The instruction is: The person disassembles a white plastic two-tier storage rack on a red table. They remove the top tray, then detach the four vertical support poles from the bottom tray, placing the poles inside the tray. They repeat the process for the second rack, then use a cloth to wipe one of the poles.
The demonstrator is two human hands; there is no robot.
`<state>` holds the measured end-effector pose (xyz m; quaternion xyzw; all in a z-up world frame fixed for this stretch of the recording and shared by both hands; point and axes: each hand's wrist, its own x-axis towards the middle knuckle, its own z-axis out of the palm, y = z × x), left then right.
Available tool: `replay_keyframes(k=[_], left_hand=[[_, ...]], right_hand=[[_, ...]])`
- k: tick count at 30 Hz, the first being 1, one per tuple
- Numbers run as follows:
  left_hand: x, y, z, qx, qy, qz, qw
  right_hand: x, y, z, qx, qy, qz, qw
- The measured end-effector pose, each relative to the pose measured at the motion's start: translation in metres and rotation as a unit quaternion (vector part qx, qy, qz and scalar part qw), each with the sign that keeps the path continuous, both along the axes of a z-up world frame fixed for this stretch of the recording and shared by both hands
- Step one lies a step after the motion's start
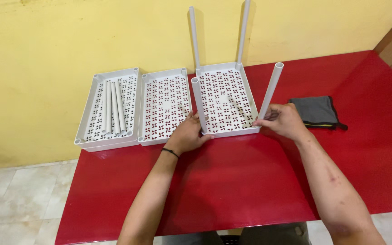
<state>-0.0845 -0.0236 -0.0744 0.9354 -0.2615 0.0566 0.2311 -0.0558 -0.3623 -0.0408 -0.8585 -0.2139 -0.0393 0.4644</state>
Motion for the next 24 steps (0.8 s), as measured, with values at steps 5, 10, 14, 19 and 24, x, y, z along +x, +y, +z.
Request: replay_keyframes(k=[5,10,14,19,24], left_hand=[[0.001,-0.003,0.003,-0.005,-0.061,-0.024,0.998],[-0.004,-0.004,0.007,-0.013,-0.034,-0.023,0.999],[-0.005,-0.005,0.011,-0.042,-0.048,-0.045,0.997],[-0.006,-0.006,0.012,-0.043,-0.029,-0.035,0.998],[-0.008,-0.006,0.015,-0.032,-0.015,-0.029,0.999]], right_hand=[[0.005,-0.005,0.006,-0.001,0.071,0.056,0.996],[0.005,-0.012,0.005,0.031,0.103,0.12,0.987],[0.009,-0.011,-0.002,0.01,0.125,0.118,0.985],[0.011,-0.015,-0.008,-0.011,0.066,0.063,0.996],[0.008,-0.012,-0.004,0.026,0.051,0.046,0.997]])
